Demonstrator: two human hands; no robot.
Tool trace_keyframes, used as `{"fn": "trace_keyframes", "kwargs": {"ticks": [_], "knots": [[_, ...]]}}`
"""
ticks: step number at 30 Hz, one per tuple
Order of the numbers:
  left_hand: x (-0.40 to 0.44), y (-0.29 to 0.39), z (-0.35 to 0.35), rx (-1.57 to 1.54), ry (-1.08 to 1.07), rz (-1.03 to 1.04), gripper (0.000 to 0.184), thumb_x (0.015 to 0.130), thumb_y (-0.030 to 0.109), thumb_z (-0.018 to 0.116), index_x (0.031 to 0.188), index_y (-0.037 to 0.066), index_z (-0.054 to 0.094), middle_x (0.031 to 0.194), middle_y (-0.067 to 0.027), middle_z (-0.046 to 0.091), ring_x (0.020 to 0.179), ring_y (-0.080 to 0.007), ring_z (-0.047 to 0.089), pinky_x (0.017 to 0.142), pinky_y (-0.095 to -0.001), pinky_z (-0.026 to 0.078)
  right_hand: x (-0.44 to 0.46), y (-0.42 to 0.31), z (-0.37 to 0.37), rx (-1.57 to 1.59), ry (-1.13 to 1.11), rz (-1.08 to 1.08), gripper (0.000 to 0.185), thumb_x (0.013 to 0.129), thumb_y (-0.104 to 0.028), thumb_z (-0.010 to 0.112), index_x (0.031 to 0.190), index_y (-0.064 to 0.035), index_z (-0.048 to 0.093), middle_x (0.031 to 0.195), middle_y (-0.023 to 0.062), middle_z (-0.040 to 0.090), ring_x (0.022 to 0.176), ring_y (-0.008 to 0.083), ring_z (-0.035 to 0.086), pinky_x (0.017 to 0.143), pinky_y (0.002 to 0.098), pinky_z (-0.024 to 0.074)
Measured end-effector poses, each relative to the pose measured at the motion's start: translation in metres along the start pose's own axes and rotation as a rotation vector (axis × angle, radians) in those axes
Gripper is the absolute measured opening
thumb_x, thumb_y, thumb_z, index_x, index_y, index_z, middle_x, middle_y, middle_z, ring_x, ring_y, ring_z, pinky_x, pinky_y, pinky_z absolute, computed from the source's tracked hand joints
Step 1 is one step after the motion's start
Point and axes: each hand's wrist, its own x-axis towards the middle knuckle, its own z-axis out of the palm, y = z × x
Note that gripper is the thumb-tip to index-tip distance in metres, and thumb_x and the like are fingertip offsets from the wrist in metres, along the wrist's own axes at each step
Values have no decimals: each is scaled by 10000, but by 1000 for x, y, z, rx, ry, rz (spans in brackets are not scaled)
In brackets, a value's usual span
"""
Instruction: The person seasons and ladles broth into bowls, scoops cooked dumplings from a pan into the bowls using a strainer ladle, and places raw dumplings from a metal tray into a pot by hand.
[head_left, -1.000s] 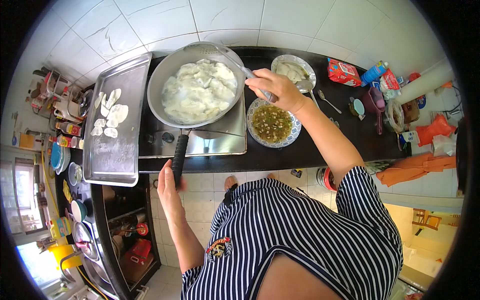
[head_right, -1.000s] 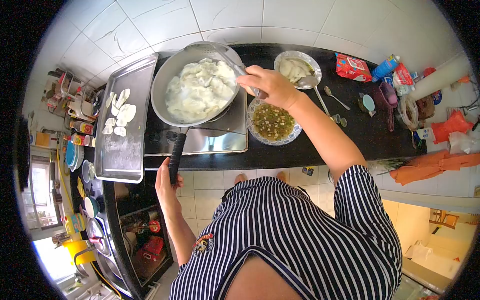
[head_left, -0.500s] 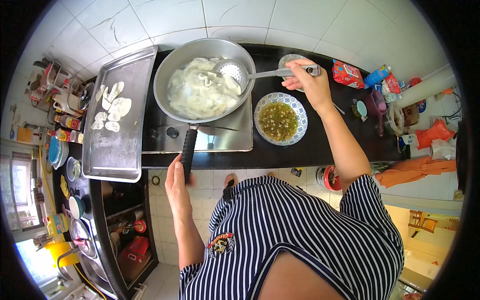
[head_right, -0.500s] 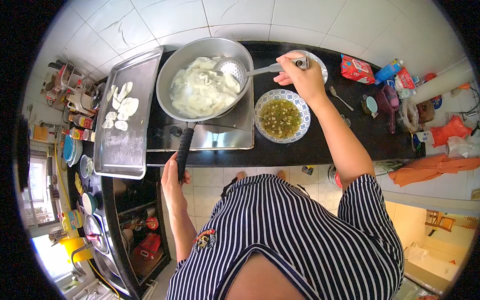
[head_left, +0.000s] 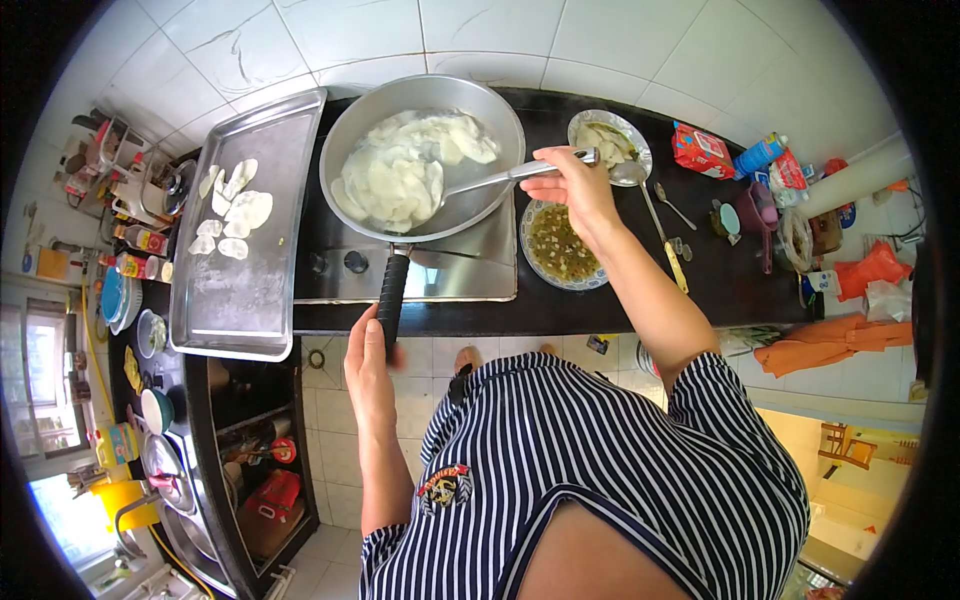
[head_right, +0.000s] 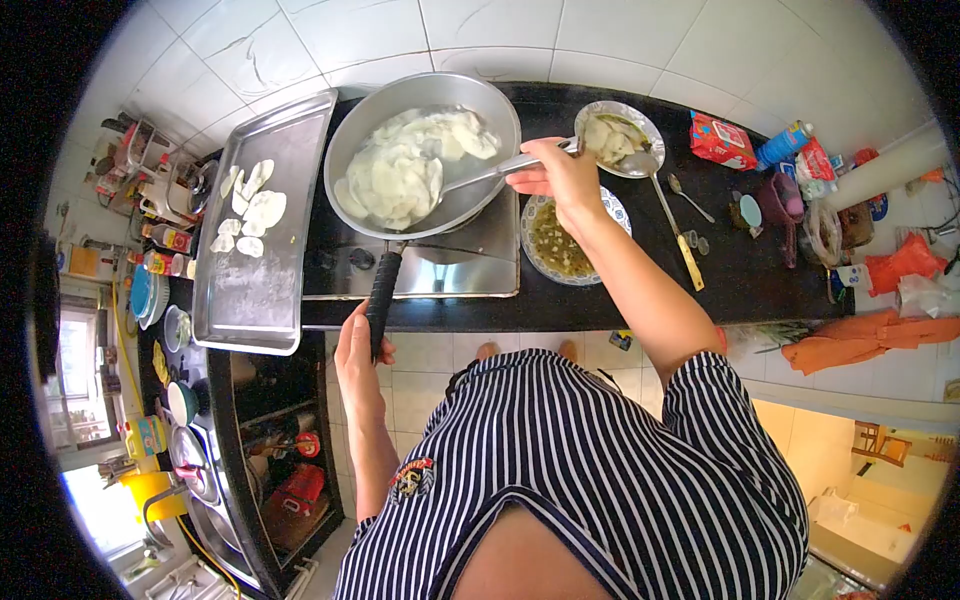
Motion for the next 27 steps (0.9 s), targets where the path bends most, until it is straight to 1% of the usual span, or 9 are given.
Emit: {"fn": "trace_keyframes", "kwargs": {"ticks": [1, 3, 6, 10, 16, 17, 18, 20, 27], "knots": [[0, 0, 1, 0, 0, 1, 474, 1007, 371, 437, 1268, -3, 563, 731, -24, 540, 638, -92, 491, 584, -244, 404, 2, 2, 6, 50, 11, -8, 221, 860, -160, 635, 941, 43, 603, 839, 157, 664, 664, 261, 706, 550, 305, 581], [-1, 1, 2, -43, 19, -18, 441, 1007, 333, 475, 1264, -14, 564, 728, 6, 527, 635, -69, 455, 565, -228, 355, 6, 5, 17, 99, 2, -13, 210, 856, -138, 636, 930, 54, 592, 840, 177, 662, 662, 272, 707, 562, 313, 588], [-1, 2, 1, -48, 0, -11, 434, 1007, 327, 475, 1264, -10, 566, 730, 6, 526, 634, -69, 455, 564, -228, 355, 12, 10, 31, 142, 52, -15, 205, 850, -105, 640, 953, 56, 566, 845, 185, 651, 670, 281, 706, 579, 318, 596], [-1, 2, 0, -44, -9, -10, 427, 1007, 321, 471, 1267, -4, 566, 733, 7, 525, 633, -69, 455, 564, -229, 356, 11, 15, 44, 205, 97, -101, 226, 861, -111, 635, 977, 67, 558, 861, 165, 638, 671, 288, 706, 581, 312, 597], [0, -2, 0, -58, -4, -27, 418, 1007, 307, 469, 1272, -3, 562, 737, 5, 527, 638, -69, 459, 567, -226, 358, 8, 28, 53, 235, 140, -129, 234, 875, -117, 629, 990, 75, 562, 893, 163, 639, 688, 287, 707, 591, 312, 598], [1, -4, 0, -48, -5, -14, 430, 1009, 317, 460, 1279, -4, 555, 736, -14, 539, 631, -83, 480, 566, -237, 383, 10, 29, 52, 257, 144, -151, 233, 874, -118, 633, 986, 74, 564, 887, 159, 640, 691, 288, 707, 595, 312, 599], [1, -5, 0, -39, -8, -1, 442, 1011, 327, 452, 1287, -5, 548, 735, -33, 552, 623, -97, 500, 566, -249, 409, 8, 28, 52, 256, 145, -152, 233, 874, -118, 633, 986, 74, 564, 887, 159, 640, 691, 288, 707, 595, 312, 599], [0, -3, 3, -52, -24, -11, 432, 1011, 317, 458, 1285, -4, 549, 735, -32, 553, 623, -94, 501, 560, -245, 406, 2, 27, 54, 243, 96, -104, 232, 871, -124, 639, 981, 68, 566, 871, 158, 640, 690, 285, 706, 595, 311, 599], [-2, -4, 8, -73, -19, -25, 397, 1008, 279, 487, 1278, -5, 552, 716, -21, 550, 613, -80, 501, 531, -229, 389, -14, 25, 44, 261, 157, -69, 220, 863, -126, 643, 968, 54, 572, 864, 182, 648, 695, 284, 707, 608, 313, 602]]}}
